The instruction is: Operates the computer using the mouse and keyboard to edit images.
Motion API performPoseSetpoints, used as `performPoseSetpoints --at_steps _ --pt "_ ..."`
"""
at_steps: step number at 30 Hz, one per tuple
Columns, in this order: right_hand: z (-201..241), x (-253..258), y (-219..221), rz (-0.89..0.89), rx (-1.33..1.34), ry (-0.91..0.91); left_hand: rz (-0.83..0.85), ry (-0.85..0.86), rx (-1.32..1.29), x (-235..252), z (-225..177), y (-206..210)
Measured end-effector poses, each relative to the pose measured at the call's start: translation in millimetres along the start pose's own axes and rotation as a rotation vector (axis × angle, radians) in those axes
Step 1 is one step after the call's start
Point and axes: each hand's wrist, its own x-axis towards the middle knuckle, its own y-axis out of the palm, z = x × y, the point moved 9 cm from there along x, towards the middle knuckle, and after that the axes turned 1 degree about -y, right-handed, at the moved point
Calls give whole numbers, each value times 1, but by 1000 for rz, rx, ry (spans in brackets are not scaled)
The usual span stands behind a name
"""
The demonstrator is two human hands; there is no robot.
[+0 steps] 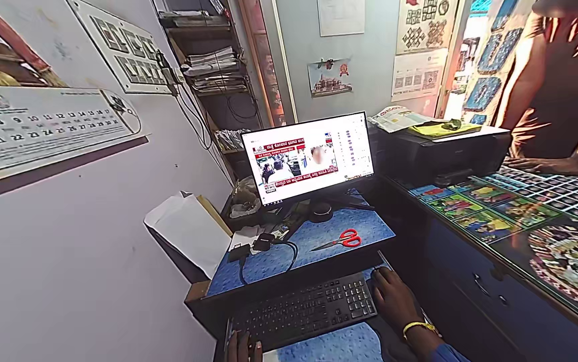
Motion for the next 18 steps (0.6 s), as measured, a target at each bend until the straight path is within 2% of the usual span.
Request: performPoseSetpoints --at_steps 18 --pt "3 -2 -3 35 -26 5 -32 -3 -11 -2 7 5"
